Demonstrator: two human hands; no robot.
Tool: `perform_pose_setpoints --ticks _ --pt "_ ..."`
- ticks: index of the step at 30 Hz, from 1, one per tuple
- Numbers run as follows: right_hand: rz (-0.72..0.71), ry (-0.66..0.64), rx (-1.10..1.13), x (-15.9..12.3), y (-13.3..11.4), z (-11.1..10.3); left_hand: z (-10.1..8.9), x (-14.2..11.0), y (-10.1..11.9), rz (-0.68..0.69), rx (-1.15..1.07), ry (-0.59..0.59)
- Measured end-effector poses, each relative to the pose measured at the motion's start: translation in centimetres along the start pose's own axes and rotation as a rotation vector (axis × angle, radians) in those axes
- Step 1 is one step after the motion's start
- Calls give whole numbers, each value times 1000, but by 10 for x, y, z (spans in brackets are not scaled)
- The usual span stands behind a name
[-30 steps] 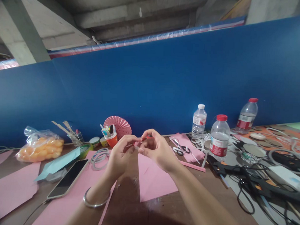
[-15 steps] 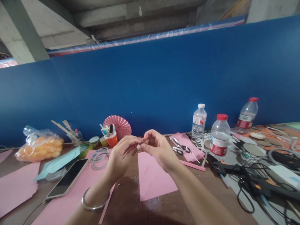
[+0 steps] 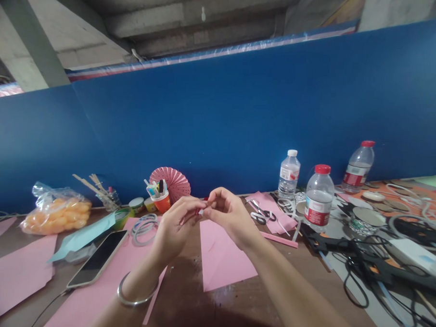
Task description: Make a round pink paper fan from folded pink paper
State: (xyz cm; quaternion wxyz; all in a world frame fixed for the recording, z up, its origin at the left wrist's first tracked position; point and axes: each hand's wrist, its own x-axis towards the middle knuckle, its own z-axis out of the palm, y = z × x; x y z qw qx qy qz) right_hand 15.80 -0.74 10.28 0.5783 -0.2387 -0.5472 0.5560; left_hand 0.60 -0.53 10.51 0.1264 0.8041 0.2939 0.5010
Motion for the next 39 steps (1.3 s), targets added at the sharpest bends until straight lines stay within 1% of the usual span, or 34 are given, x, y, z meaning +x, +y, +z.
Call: perform_pose_setpoints --ticks 19,26,31,35,39 --pt "-61 -4 -66 0 2 0 0 1 1 12 38 -29" --pt "-39 10 -104 1 2 2 -2 1 0 27 64 -54" --pt "-34 10 -89 1 3 3 -3 1 0 62 85 -62" --pt "-9 9 -75 1 1 3 -3 2 2 116 104 -66" --pt "18 3 -78 1 1 3 -5 0 6 183 200 -68"
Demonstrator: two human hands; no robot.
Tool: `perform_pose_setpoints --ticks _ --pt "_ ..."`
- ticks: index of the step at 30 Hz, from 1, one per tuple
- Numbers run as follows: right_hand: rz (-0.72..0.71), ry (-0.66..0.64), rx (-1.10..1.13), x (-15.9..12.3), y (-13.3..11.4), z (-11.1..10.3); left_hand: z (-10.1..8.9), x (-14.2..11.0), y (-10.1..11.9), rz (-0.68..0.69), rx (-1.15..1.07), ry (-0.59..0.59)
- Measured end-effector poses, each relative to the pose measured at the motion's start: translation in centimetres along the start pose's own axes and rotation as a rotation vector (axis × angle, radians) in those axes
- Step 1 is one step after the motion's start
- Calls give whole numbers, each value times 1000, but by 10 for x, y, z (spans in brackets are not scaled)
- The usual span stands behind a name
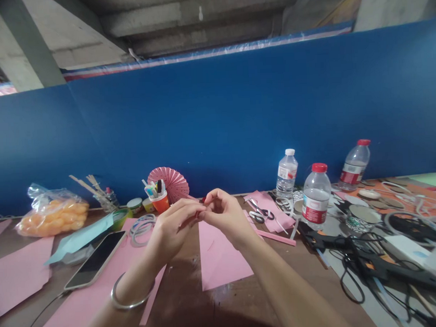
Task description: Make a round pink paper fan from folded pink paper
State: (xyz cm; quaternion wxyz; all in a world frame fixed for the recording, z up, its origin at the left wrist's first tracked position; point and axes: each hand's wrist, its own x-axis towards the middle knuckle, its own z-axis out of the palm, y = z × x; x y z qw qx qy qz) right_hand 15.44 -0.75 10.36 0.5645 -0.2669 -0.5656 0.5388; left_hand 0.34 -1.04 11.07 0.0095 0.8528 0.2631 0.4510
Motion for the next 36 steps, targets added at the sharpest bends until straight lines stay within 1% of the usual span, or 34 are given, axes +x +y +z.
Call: perform_pose_setpoints --ticks 4,6,9,13,17,26,36 --pt "2 13 -78 0 4 1 -4 -2 3 87 193 -46" --pt "-14 14 -107 0 5 1 -5 -3 3 101 228 -51" --pt "8 -1 -87 0 4 -1 -7 -2 2 62 184 -15" --pt "68 -36 60 0 1 -4 -9 0 2 -39 125 68" --pt "50 -34 129 1 3 -3 -11 1 4 -135 12 62" --pt "27 18 64 0 6 1 -11 1 2 -141 7 24" --pt "55 46 50 -2 3 4 -13 2 4 -115 -24 -16"
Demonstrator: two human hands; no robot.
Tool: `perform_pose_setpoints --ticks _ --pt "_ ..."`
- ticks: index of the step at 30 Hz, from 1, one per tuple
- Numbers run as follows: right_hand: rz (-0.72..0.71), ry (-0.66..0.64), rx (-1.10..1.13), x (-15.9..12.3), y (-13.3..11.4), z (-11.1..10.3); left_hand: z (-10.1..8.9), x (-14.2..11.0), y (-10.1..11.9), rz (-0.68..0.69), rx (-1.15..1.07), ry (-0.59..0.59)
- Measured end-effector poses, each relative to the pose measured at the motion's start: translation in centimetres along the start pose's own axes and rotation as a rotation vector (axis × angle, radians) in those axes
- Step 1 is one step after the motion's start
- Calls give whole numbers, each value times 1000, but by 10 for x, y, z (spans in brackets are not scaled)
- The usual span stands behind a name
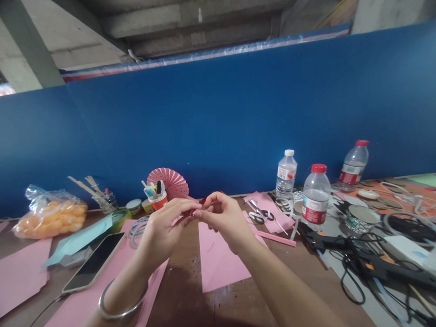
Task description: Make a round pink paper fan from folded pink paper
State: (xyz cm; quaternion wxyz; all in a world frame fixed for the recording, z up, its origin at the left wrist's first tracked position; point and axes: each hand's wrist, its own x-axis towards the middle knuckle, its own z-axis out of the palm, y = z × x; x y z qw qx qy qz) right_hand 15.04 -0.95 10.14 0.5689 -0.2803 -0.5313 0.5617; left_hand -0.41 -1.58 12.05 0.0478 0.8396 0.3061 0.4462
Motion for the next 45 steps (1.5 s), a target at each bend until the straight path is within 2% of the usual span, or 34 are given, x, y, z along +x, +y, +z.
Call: perform_pose_setpoints --ticks 6,11,14,17,21,25,31,36,40,45 --pt "-8 24 27 0 5 3 2 -2 -3 -7 -9 43" --pt "16 64 12 1 10 4 3 -2 -1 -90 -52 59" --pt "-7 108 -37 1 12 5 1 -3 1 -181 -132 12" --pt "-66 164 -132 0 15 9 0 -3 -2 -323 -221 -21" --pt "-227 236 -325 -2 17 13 2 -2 -9 -432 -297 44" --pt "-270 261 -432 -4 18 14 6 -3 -11 -429 -286 52" --pt "-300 292 -470 -6 17 13 8 -3 -11 -433 -343 48" --pt "-329 250 -534 -7 15 14 9 1 -14 -450 -384 88" --pt "-302 200 -525 -7 15 16 7 1 -15 -409 -284 188" --pt "-254 230 -487 -3 19 13 6 -2 -16 -397 -173 185"
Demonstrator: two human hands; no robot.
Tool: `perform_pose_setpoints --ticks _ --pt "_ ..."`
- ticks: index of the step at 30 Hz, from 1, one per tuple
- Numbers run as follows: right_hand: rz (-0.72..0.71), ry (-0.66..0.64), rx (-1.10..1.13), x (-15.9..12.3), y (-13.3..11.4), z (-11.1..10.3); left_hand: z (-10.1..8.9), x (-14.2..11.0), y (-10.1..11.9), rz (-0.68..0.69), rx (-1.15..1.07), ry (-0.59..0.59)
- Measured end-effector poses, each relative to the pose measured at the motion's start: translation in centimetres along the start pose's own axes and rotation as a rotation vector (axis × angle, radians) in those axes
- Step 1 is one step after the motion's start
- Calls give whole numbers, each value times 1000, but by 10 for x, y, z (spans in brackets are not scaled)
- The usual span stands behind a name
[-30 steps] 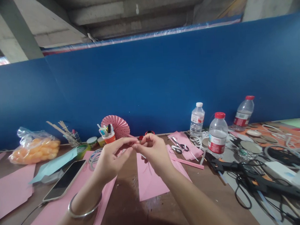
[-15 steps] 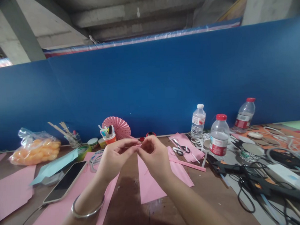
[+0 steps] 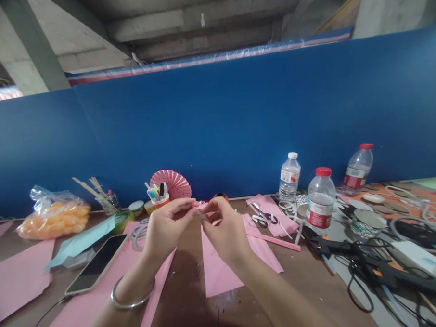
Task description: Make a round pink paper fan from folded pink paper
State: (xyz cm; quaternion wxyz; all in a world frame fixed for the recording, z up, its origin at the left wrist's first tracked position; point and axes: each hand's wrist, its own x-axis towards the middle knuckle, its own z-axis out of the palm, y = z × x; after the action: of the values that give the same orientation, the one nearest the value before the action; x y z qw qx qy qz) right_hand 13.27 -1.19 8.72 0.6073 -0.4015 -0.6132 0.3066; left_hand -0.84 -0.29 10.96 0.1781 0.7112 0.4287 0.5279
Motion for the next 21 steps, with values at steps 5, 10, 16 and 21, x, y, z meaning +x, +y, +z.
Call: perform_pose_setpoints --ticks 5,10,16,21 --pt "35 -18 -93 4 3 -6 0 0 -2 35 53 3" --pt "66 -60 -183 7 0 -10 1 1 -7 47 60 -22" --pt "162 -138 -275 11 3 -15 5 0 -8 33 50 -82" --pt "156 -177 -336 12 6 -19 7 -1 -6 6 15 -102"
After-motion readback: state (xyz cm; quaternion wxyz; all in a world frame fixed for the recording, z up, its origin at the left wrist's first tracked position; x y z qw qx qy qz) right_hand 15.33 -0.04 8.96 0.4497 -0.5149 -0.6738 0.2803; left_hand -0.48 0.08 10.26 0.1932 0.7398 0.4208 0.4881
